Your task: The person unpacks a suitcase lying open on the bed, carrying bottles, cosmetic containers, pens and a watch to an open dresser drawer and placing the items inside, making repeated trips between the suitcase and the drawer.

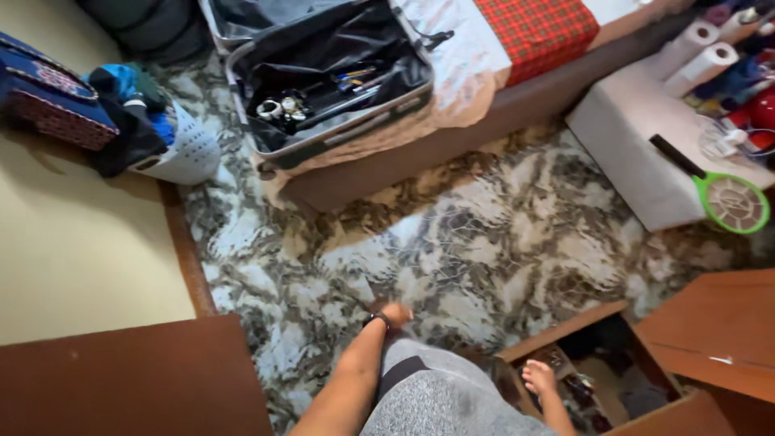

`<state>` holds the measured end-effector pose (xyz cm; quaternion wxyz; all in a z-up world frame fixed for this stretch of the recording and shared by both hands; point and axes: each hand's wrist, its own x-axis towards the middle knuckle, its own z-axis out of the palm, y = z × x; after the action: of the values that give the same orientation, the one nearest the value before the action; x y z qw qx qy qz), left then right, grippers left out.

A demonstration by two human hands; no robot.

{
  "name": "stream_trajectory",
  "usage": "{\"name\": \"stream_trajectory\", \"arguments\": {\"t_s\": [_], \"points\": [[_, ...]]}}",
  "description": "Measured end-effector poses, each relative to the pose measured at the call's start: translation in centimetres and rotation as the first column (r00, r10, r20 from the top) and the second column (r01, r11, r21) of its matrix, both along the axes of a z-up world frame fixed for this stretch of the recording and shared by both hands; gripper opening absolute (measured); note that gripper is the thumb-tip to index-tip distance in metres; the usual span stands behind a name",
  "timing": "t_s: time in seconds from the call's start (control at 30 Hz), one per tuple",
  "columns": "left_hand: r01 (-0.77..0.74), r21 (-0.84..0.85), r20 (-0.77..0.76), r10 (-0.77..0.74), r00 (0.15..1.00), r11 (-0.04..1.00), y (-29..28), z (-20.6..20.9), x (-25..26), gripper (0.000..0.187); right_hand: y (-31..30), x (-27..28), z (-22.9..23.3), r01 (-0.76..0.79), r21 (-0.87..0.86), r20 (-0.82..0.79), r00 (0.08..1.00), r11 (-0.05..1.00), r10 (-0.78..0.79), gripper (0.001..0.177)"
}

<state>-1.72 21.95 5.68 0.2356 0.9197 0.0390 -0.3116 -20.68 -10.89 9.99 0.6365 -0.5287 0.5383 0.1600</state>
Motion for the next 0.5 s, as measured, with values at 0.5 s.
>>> {"name": "stream_trajectory", "arguments": {"t_s": [0.5], "points": [[-0.255,0.063,0.065,0.251,0.966,0.965,22.5,11.1,6.8,0.041,16.3,23.1,-2.3,-0.324,-0.306,0.457,0.775,0.895,0.437,0.021]]}}
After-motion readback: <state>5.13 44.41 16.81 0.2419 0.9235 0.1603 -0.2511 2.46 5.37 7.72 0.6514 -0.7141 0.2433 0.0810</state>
